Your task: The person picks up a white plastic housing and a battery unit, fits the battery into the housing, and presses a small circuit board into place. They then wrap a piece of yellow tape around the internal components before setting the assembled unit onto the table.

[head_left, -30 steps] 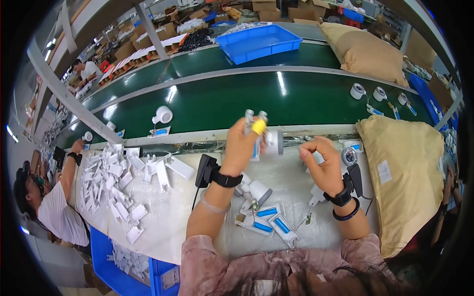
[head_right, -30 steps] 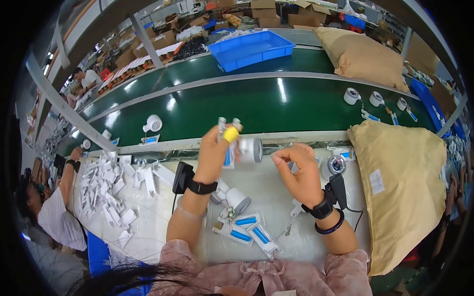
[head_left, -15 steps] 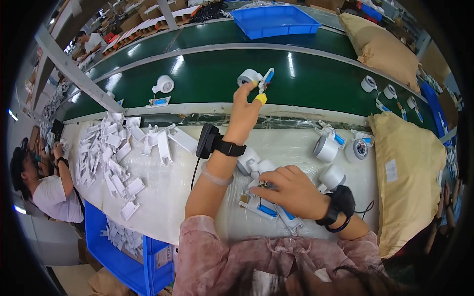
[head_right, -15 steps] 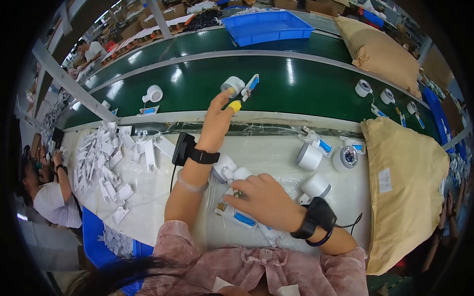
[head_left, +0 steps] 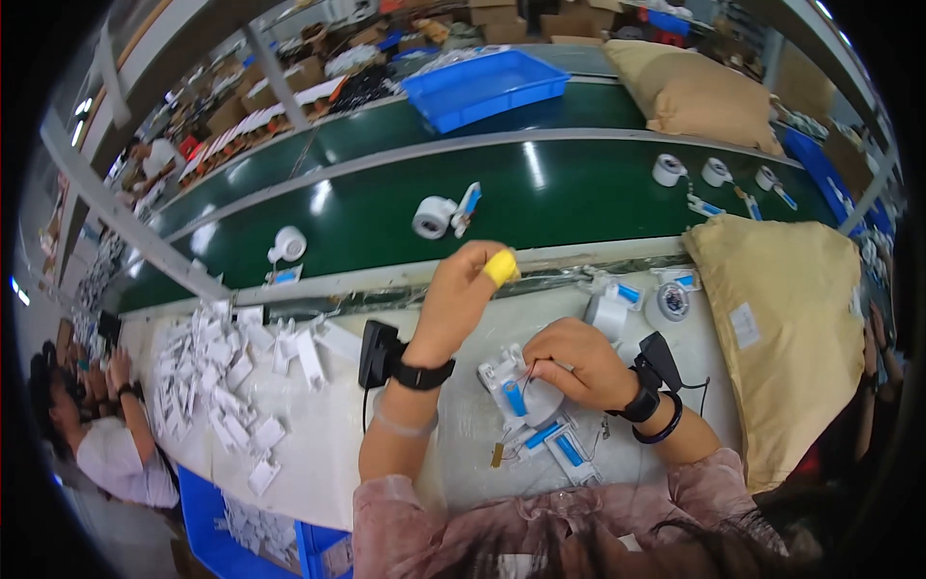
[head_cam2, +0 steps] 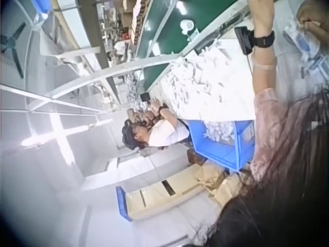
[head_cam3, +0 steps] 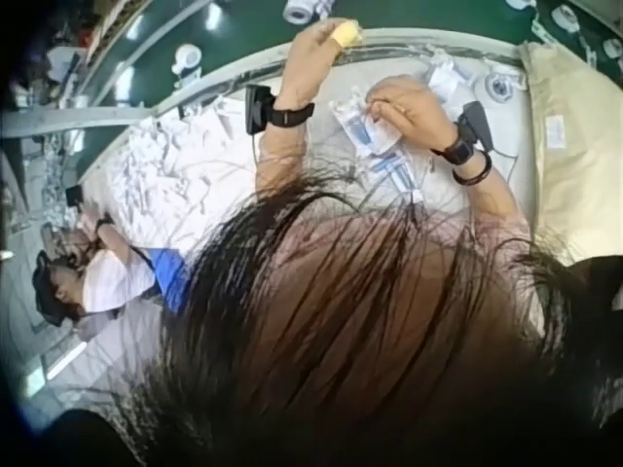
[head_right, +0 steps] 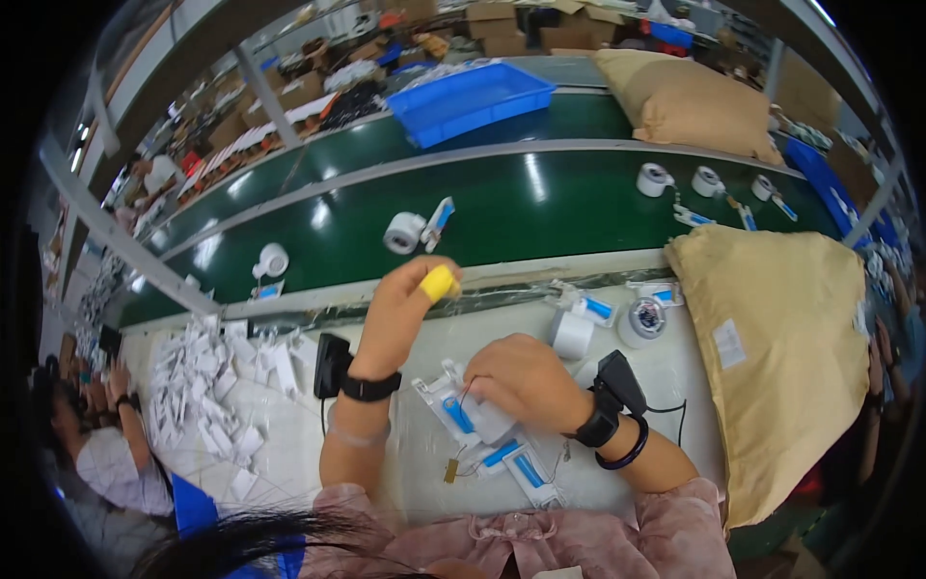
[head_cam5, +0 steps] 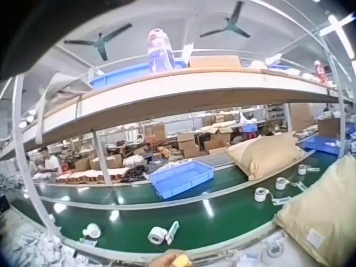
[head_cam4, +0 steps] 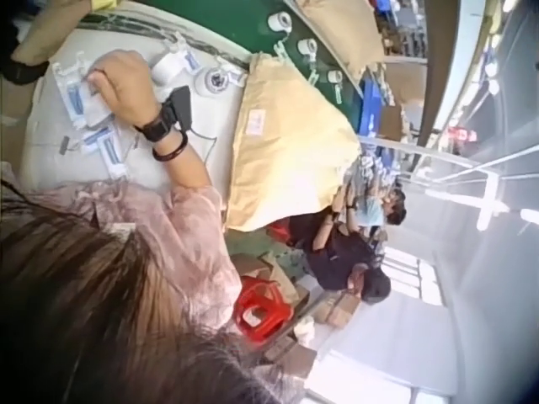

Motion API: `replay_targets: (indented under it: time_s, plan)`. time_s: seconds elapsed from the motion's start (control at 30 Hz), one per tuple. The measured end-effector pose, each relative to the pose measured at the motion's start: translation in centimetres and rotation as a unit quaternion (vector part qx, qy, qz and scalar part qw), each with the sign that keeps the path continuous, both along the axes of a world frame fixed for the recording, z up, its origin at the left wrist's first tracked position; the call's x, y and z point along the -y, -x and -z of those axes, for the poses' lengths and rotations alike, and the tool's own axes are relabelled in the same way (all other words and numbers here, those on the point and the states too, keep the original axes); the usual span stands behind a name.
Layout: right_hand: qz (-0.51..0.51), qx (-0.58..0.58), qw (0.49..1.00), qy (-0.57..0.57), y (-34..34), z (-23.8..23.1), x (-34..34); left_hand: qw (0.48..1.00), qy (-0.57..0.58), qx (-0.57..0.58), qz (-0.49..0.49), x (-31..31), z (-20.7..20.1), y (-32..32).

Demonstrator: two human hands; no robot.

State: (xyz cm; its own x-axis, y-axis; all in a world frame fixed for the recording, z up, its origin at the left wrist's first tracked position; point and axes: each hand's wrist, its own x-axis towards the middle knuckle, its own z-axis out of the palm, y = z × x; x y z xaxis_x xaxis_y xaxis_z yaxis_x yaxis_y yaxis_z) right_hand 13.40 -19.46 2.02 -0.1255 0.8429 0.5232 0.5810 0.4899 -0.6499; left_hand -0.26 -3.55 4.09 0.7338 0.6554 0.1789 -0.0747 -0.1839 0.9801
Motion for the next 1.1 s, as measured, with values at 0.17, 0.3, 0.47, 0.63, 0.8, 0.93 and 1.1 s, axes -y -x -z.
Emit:
replay_targets:
  time_s: [0.17,0.3,0.47,0.63,0.8,0.93,1.1]
  plan:
    - [0.099,-0.068,0.992,-0.049,-1.9,-1.4,0.6,0.988,-0.015,0.015,0.153,2.5,-0.2,-0.8]
    - [0.195,-0.077,0.970,-0.121,-2.6,-1.3,0.6,0.967,0.069,0.040,0.240,3.3,-0.6,-1.1]
    - [0.191,-0.131,0.970,-0.081,-2.7,-1.8,0.7,0.982,0.074,0.029,0.172,5.0,0.1,-1.9]
    - [0.143,-0.045,0.988,-0.027,-3.0,-1.2,0.4,0.984,0.103,0.022,0.142,4.7,-0.3,-1.5]
    - [-0.002,-0.100,0.992,0.074,-4.0,-2.1,0.4,0.994,0.036,-0.057,0.091,3.7,-1.5,-0.2]
    - [-0.177,-0.280,0.913,0.239,-5.2,-1.7,0.5,0.995,0.036,-0.023,0.089,3.4,-2.5,0.4]
    - [-0.178,-0.179,0.951,0.179,-4.5,-1.4,-0.1,0.995,0.000,0.001,0.099,3.7,-2.3,0.7]
